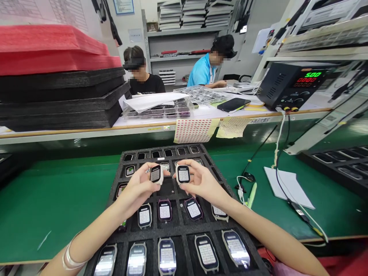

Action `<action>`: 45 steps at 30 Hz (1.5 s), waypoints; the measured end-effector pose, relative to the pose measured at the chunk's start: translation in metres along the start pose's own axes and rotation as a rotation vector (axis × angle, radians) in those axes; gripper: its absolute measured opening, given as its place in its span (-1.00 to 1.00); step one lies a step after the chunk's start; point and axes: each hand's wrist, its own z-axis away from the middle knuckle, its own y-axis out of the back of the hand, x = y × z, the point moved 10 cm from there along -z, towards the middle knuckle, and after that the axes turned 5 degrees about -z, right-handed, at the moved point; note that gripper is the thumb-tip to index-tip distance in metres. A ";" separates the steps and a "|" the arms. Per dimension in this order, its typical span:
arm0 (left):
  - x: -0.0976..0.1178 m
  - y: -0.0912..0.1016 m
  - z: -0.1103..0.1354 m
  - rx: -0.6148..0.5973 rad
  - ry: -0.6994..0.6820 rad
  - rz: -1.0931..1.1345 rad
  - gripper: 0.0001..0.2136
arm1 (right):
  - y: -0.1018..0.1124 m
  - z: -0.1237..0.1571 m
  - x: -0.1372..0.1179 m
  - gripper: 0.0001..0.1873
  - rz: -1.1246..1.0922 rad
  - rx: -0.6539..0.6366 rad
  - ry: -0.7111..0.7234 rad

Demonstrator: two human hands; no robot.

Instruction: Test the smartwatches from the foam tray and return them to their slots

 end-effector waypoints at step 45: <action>-0.010 -0.015 0.008 -0.070 -0.128 -0.079 -0.62 | -0.080 0.092 -0.092 -0.30 -0.038 -0.251 0.165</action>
